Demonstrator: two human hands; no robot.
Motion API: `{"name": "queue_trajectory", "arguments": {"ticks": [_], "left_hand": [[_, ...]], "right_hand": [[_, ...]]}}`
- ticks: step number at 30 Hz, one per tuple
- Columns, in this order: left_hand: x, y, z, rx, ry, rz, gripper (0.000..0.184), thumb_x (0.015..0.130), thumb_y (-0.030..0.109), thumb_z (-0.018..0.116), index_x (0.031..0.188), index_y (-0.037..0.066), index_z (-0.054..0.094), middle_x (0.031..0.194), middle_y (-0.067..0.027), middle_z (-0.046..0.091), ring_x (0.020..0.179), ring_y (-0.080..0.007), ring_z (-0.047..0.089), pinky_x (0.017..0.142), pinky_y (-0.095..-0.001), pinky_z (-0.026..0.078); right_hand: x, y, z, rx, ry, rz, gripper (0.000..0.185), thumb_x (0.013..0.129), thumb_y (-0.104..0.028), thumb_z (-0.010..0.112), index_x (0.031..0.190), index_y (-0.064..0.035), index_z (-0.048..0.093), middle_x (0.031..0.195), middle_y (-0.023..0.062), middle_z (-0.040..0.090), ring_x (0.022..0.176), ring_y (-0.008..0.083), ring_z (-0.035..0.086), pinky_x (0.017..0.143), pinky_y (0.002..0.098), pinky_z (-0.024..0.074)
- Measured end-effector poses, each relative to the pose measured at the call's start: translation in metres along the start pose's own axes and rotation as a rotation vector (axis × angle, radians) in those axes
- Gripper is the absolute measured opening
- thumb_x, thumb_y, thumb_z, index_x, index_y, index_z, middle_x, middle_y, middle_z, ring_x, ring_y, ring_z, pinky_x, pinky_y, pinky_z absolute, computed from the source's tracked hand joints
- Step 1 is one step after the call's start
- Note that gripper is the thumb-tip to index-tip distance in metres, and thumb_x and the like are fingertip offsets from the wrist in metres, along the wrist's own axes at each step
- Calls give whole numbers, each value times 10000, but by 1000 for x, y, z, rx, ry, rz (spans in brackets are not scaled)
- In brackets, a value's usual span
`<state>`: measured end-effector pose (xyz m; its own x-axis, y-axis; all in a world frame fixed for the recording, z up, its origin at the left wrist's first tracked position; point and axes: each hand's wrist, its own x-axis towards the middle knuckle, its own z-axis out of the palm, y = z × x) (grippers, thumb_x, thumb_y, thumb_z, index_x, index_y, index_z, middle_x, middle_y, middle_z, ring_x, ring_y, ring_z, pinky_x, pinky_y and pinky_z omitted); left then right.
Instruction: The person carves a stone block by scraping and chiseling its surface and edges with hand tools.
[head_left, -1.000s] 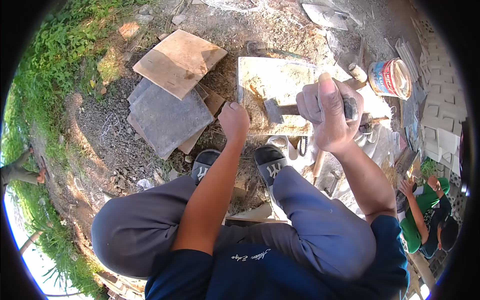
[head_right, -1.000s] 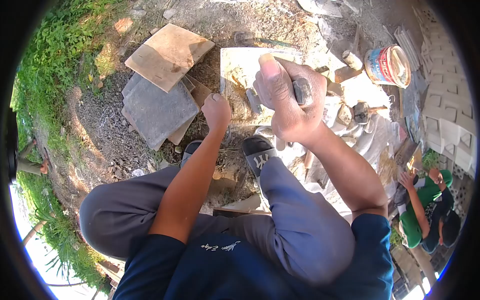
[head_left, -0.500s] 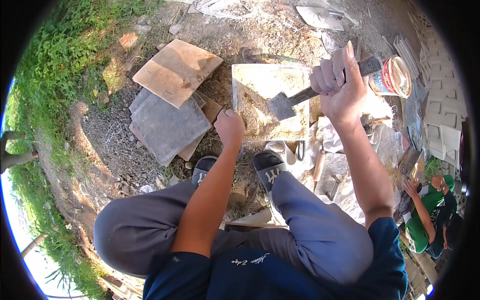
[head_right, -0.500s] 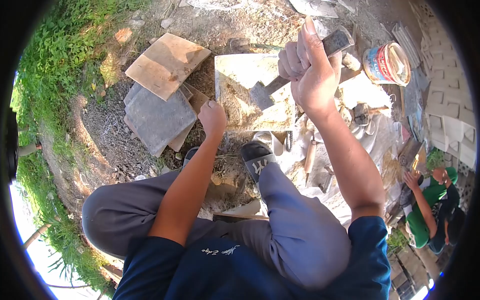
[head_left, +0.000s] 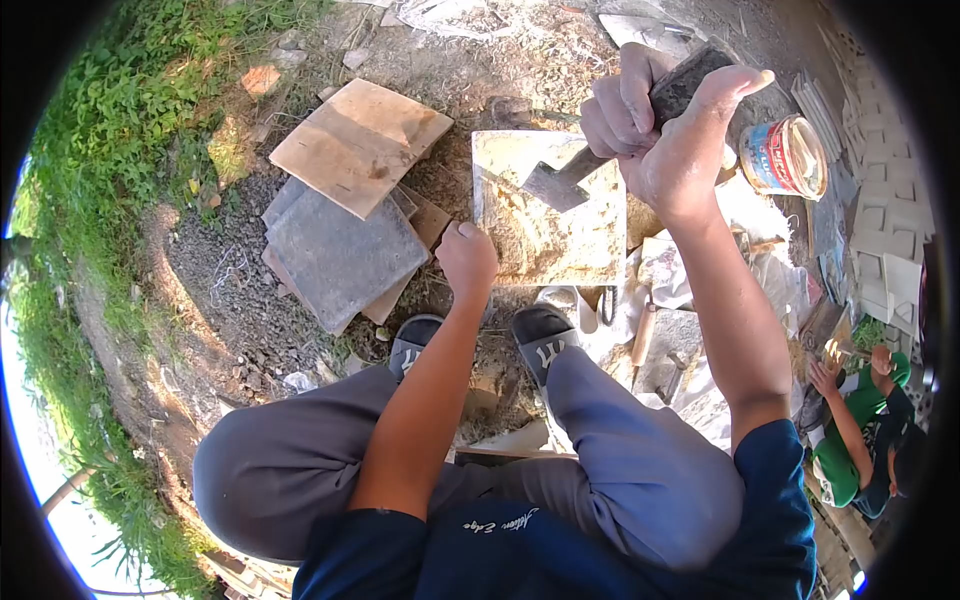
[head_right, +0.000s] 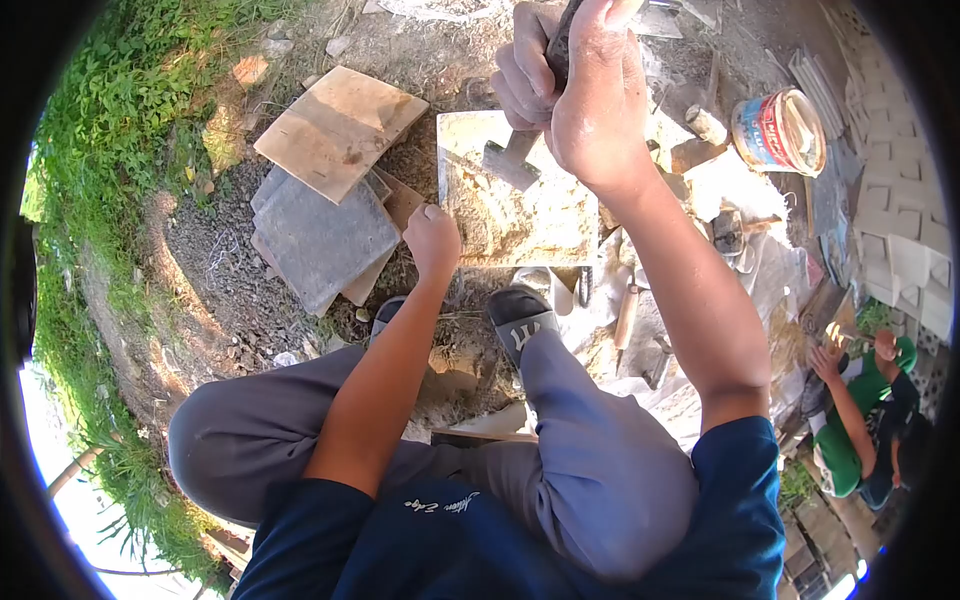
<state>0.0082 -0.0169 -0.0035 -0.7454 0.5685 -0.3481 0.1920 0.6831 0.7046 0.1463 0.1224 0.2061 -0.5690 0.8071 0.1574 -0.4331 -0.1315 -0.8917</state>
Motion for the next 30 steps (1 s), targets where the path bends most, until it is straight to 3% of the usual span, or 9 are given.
{"name": "queue_trajectory", "arguments": {"ticks": [4,8,11,14,21,25,30], "left_hand": [[-1,2,-2,-20,0,-8,428,914,226,376,925,-93,661,995,-364,640,973,-530,590,909,-561,419],[-6,11,-11,-58,-7,-15,526,1018,289,305,902,-108,629,925,-352,640,909,-529,589,848,-581,425],[-4,7,-10,-60,-32,-48,586,1058,320,253,889,-112,611,886,-344,638,868,-534,585,813,-590,433],[-4,6,-9,-68,-33,-48,600,1064,326,241,890,-111,613,880,-342,639,870,-535,586,815,-586,438],[-3,4,-7,-72,-34,13,565,1057,318,261,926,-103,615,894,-335,641,882,-535,586,813,-588,441],[-4,7,-7,-64,-2,21,557,1056,315,267,914,-98,613,891,-332,642,878,-532,590,803,-587,444],[-3,5,-8,-17,-29,12,540,1053,303,282,886,-92,609,877,-326,641,863,-526,594,788,-585,445]], "right_hand": [[-9,-6,37,-119,-18,-1,834,722,-959,221,623,-138,325,513,-55,230,462,91,161,463,294,148],[-11,24,43,-94,7,0,754,855,-848,292,618,-132,321,504,-45,221,442,93,153,442,293,156],[-1,41,25,-72,122,-12,672,984,-690,304,612,-130,310,504,-40,218,430,101,151,430,292,148],[13,33,6,-16,409,28,660,994,-670,342,602,-141,304,513,-37,228,443,104,166,450,297,144],[22,8,-10,-126,395,-84,681,979,-698,331,603,-131,302,520,-28,222,474,118,157,485,309,144],[26,16,-6,-6,410,-36,693,961,-725,325,600,-135,290,521,-23,198,486,126,127,495,313,132],[31,30,-8,-25,594,-9,657,991,-653,404,604,-145,251,539,-35,152,486,126,121,491,322,121]]}}
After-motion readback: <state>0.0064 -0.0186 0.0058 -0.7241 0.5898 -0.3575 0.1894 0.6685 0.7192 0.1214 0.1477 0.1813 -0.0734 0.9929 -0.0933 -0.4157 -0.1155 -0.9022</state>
